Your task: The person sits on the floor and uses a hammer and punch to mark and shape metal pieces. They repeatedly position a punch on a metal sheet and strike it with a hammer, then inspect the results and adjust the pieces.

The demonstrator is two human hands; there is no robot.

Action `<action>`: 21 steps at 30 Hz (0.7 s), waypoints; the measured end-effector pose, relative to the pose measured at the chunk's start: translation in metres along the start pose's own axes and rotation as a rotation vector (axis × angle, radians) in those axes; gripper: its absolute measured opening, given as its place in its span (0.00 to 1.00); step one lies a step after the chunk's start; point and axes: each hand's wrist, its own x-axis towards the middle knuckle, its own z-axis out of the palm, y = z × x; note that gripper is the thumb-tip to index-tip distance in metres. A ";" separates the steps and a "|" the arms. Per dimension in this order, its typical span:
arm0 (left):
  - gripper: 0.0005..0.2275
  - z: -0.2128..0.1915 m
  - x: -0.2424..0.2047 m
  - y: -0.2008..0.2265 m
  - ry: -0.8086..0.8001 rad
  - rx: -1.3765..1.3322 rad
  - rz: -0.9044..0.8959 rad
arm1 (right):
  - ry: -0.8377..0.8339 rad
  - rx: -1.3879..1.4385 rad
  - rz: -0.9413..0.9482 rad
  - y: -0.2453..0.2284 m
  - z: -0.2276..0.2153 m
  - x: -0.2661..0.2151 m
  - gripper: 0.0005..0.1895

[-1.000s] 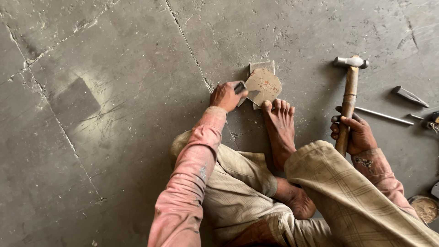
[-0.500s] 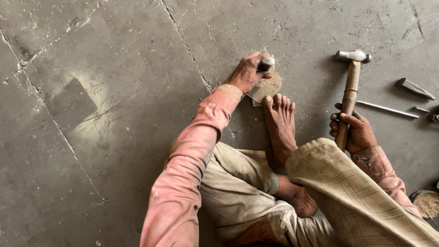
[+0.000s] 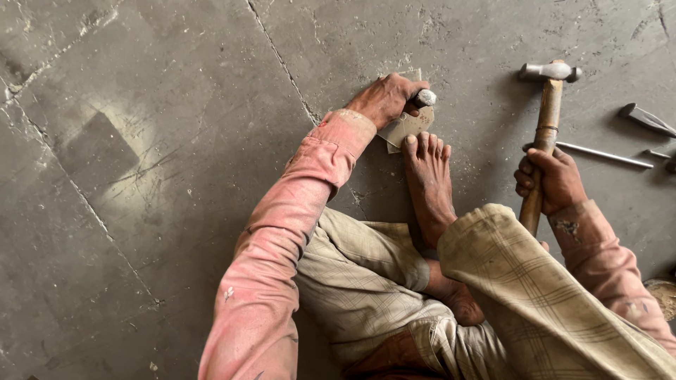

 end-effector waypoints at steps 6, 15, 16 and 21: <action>0.12 0.006 0.002 -0.003 -0.017 0.022 -0.045 | 0.155 -0.599 -0.091 -0.004 0.033 -0.041 0.14; 0.13 0.011 0.003 -0.007 0.019 0.091 0.000 | 0.052 -1.144 -0.456 -0.007 0.049 -0.067 0.15; 0.13 0.012 0.003 -0.007 0.037 0.119 0.018 | 0.039 -1.141 -0.504 -0.008 0.051 -0.070 0.16; 0.12 0.011 0.005 -0.007 -0.004 0.079 -0.010 | 0.039 -1.095 -0.584 -0.013 0.062 -0.083 0.15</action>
